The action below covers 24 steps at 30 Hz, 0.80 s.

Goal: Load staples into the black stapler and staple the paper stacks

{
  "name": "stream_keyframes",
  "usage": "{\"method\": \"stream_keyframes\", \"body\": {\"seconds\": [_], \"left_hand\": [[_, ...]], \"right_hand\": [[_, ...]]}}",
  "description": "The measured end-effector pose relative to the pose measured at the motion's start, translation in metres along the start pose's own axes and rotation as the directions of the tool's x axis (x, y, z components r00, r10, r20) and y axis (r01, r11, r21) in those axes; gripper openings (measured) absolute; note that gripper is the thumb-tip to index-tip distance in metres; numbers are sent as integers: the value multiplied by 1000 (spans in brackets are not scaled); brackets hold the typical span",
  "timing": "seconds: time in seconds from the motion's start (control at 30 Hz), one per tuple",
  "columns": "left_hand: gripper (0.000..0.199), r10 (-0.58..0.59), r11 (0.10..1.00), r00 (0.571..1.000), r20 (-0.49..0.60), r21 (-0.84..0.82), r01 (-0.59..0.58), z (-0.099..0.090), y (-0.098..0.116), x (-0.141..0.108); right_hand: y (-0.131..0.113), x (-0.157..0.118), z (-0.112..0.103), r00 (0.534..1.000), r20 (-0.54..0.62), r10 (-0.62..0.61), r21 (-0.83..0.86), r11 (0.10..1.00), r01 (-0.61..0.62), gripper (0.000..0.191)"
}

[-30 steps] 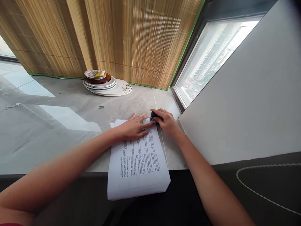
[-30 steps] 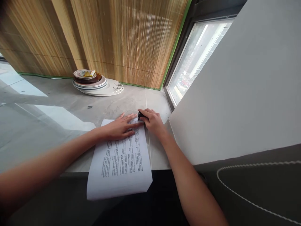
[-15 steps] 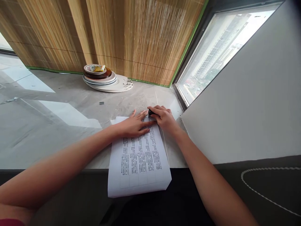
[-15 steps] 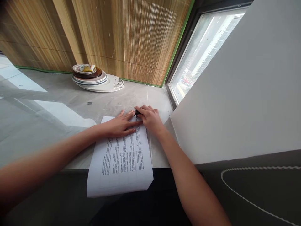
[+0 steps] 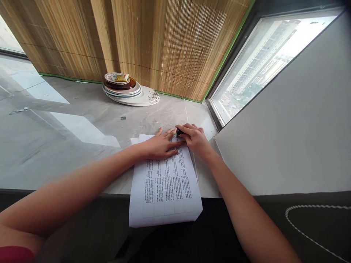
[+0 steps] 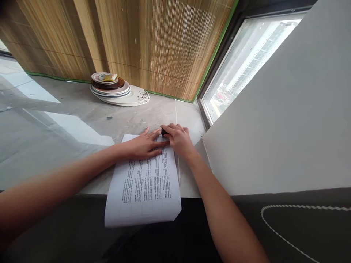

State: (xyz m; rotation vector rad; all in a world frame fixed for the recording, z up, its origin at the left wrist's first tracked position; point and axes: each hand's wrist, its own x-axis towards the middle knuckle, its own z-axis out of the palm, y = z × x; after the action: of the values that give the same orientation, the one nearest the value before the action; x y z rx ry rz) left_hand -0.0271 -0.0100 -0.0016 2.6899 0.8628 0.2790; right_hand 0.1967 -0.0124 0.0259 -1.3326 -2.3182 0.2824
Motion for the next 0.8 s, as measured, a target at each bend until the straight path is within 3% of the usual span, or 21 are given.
{"method": "stream_keyframes", "body": {"seconds": [0.8], "left_hand": [[49,-8,1000,1000,10,5,8,-2,2,-1]], "right_hand": [[-4,1,1,1000,9,18,-60,998,-18,42]]}}
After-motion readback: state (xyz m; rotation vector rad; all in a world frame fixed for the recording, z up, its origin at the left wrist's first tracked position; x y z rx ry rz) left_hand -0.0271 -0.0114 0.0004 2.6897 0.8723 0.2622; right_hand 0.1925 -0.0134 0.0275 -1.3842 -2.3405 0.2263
